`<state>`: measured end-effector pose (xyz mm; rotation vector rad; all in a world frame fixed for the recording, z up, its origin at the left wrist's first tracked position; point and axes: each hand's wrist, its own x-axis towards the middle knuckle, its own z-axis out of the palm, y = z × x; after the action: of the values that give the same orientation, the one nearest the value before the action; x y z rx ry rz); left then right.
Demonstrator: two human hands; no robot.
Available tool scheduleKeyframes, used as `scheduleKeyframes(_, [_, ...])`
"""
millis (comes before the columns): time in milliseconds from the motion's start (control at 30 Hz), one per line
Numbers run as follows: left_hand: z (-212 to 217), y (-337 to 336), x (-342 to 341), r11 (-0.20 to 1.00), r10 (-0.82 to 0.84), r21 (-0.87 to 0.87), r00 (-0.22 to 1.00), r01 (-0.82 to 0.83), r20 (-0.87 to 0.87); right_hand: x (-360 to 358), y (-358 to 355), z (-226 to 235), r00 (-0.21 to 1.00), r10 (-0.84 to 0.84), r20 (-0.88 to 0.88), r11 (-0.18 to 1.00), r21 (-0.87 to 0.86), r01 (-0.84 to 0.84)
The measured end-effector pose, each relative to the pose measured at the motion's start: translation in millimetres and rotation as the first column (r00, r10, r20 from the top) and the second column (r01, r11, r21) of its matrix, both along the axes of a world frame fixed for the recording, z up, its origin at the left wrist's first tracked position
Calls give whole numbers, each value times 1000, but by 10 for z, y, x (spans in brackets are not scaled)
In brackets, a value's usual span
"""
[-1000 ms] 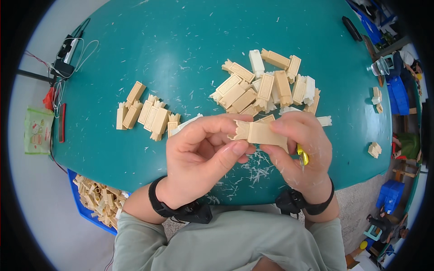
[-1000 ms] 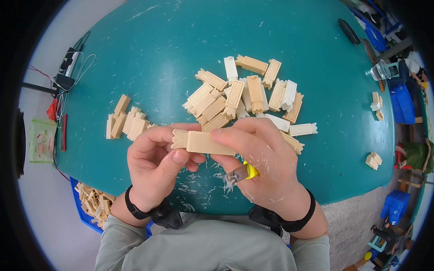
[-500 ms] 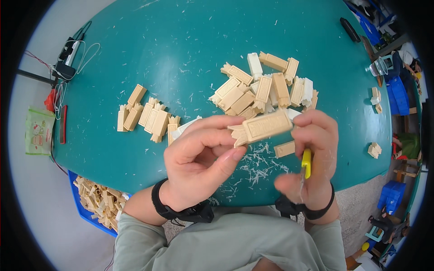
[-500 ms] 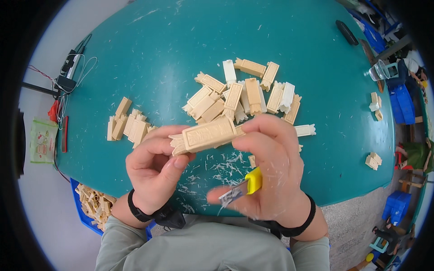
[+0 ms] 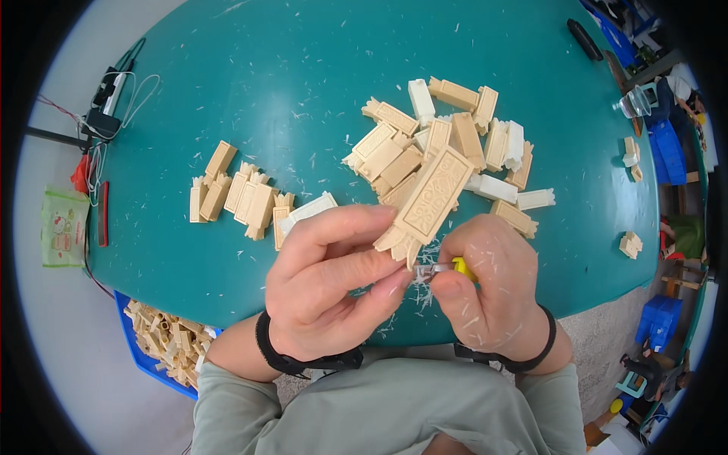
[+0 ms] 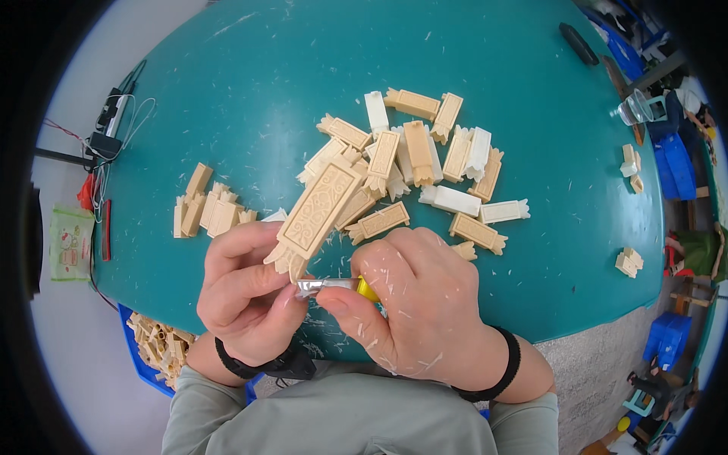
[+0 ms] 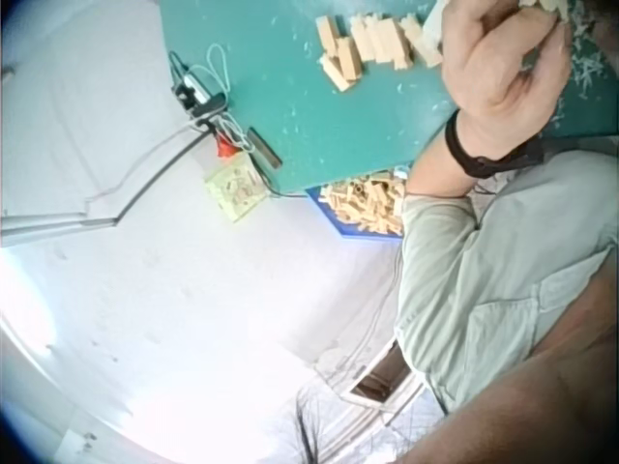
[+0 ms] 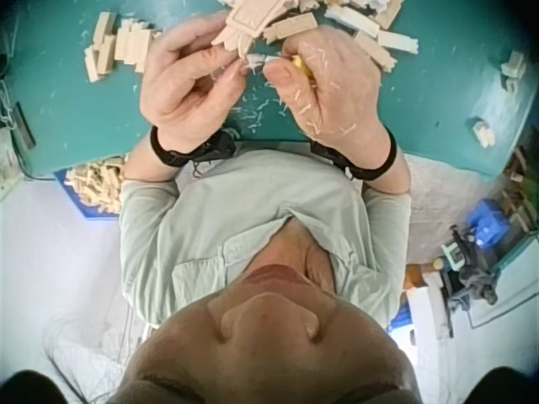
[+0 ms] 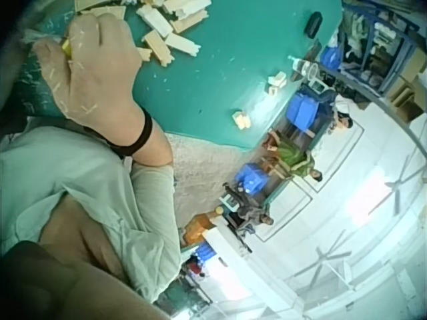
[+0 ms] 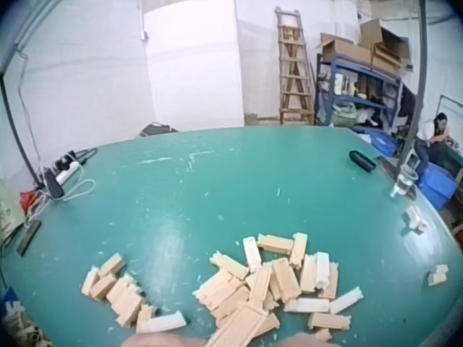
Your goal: The person carves small rectangular wooden blocks using a yellow utility knife. They hold each block in their left hand and carefully shave off thin layers of wood with the knife in their right hand, creating wood shavings that accumulate on the green table. The person works on multiple blocks sequentially, rotating them to access different sides.
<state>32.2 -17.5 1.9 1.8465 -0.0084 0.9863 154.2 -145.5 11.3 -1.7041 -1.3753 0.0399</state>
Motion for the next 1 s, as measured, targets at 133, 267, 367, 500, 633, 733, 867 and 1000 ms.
scheduleKeyframes(133, [-23,16,-13,998,13,55,1000,-12,-12,11,-14,1,1000,16,7,1000,-13,-16])
scheduleKeyframes(267, [-19,10,-19,997,34,75,999,-32,-21,0,-2,-15,1000,-9,23,1000,-15,9])
scheduleKeyframes(367, [-8,4,-28,995,57,86,998,-54,-31,11,-2,-31,999,-12,41,1000,-20,13])
scheduleKeyframes(500, [-6,-20,-22,990,111,89,993,-108,-27,12,2,-59,996,-43,80,999,-4,43])
scheduleKeyframes(633, [21,-24,-12,980,156,132,986,-149,-50,12,1,-51,989,-81,120,996,-14,83])
scheduleKeyframes(733, [-3,-36,-13,976,176,136,984,-171,-27,11,1,-61,985,-123,122,991,-31,128])
scheduleKeyframes(867, [-27,-43,-10,986,148,82,989,-147,-2,28,1,-57,993,-79,85,996,-23,82])
scheduleKeyframes(1000, [9,-44,-2,994,101,-34,994,-102,-37,93,-81,47,969,2,-247,999,-45,-14])
